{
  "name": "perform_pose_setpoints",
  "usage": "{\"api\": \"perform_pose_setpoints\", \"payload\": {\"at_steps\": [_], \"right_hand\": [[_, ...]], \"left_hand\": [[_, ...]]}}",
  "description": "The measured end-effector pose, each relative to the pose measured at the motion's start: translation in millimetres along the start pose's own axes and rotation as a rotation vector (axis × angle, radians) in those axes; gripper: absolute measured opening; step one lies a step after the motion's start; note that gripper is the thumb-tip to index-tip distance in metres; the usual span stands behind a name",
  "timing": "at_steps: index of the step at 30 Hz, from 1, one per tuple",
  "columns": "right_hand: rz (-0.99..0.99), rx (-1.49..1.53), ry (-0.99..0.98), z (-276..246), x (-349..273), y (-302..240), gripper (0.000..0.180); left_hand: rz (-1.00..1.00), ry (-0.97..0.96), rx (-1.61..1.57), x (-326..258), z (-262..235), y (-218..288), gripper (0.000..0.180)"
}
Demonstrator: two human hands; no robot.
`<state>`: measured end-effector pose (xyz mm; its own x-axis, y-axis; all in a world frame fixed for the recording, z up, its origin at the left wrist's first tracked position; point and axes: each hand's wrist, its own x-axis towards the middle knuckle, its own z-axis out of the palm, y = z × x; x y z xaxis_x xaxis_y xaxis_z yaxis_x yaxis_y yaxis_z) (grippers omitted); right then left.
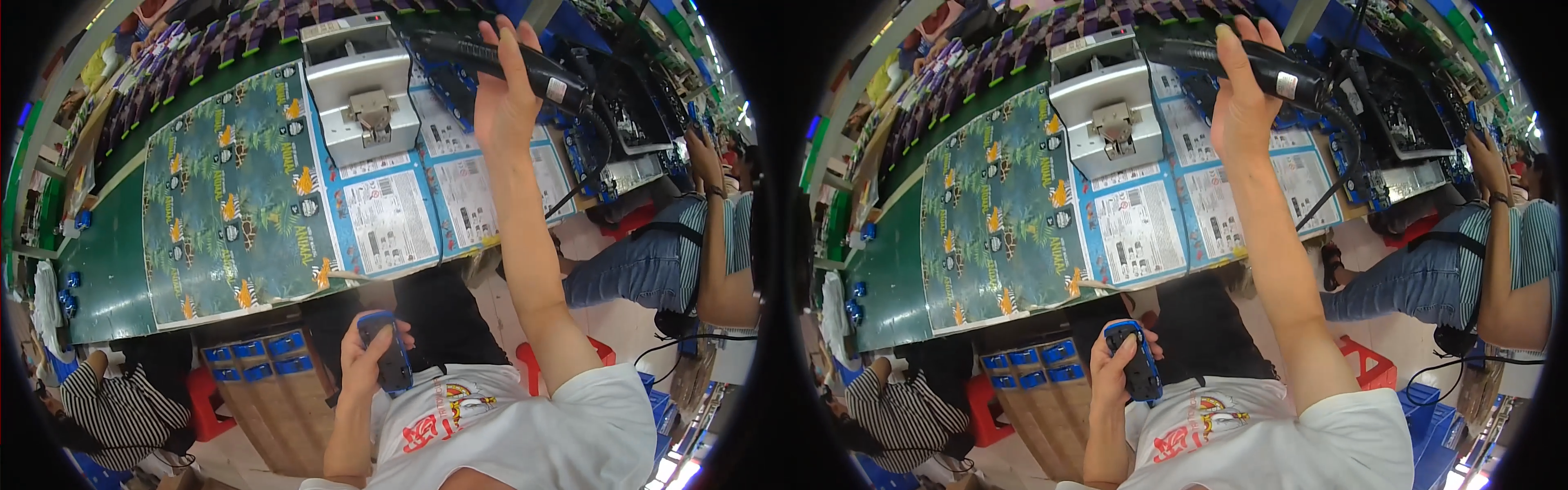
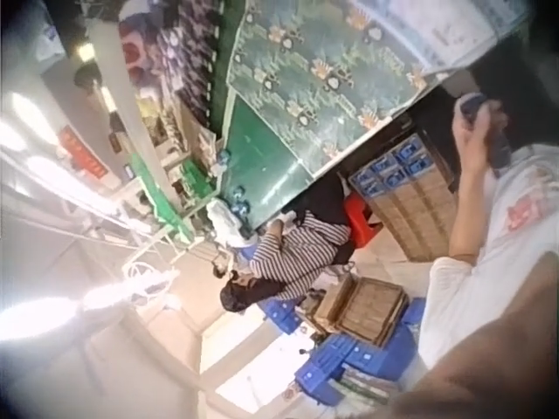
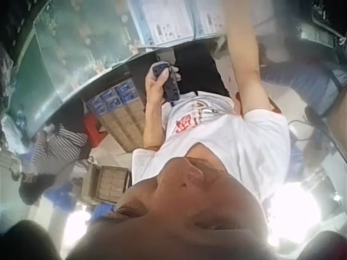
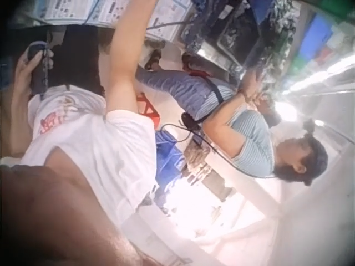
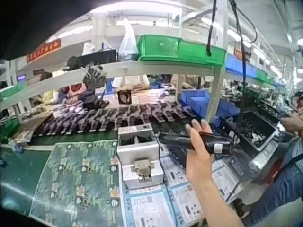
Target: The person assembles toy cars by driving screws into their undersides using an electric screwdriver, then attaching wheels onto them by hand.
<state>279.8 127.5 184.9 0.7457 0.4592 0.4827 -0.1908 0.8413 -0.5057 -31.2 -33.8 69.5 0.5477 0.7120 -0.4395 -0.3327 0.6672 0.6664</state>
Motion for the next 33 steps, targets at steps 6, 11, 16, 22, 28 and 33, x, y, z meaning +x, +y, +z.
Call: {"api": "perform_pose_setpoints", "payload": {"at_steps": [6,11,16,22,28,33], "right_hand": [[-0.027,-0.002,-0.119,13,31,7,0.024],[-0.045,0.063,-0.329,49,8,-64,0.034],[0.088,0.093,-0.572,62,-50,-79,0.025],[0.252,-0.072,-0.600,56,-79,-60,0.020],[0.300,-0.015,-0.433,56,-85,-44,0.024],[0.236,-0.307,-0.658,53,-81,-49,0.023]], "left_hand": [[0.168,-0.096,-0.021,24,25,46,0.032],[0.336,-0.065,0.104,69,50,88,0.028],[0.321,-0.031,0.105,113,59,90,0.026],[0.329,-0.035,0.058,119,58,82,0.027],[0.325,-0.051,0.065,119,60,83,0.028],[0.344,-0.055,0.097,118,60,84,0.029]]}}
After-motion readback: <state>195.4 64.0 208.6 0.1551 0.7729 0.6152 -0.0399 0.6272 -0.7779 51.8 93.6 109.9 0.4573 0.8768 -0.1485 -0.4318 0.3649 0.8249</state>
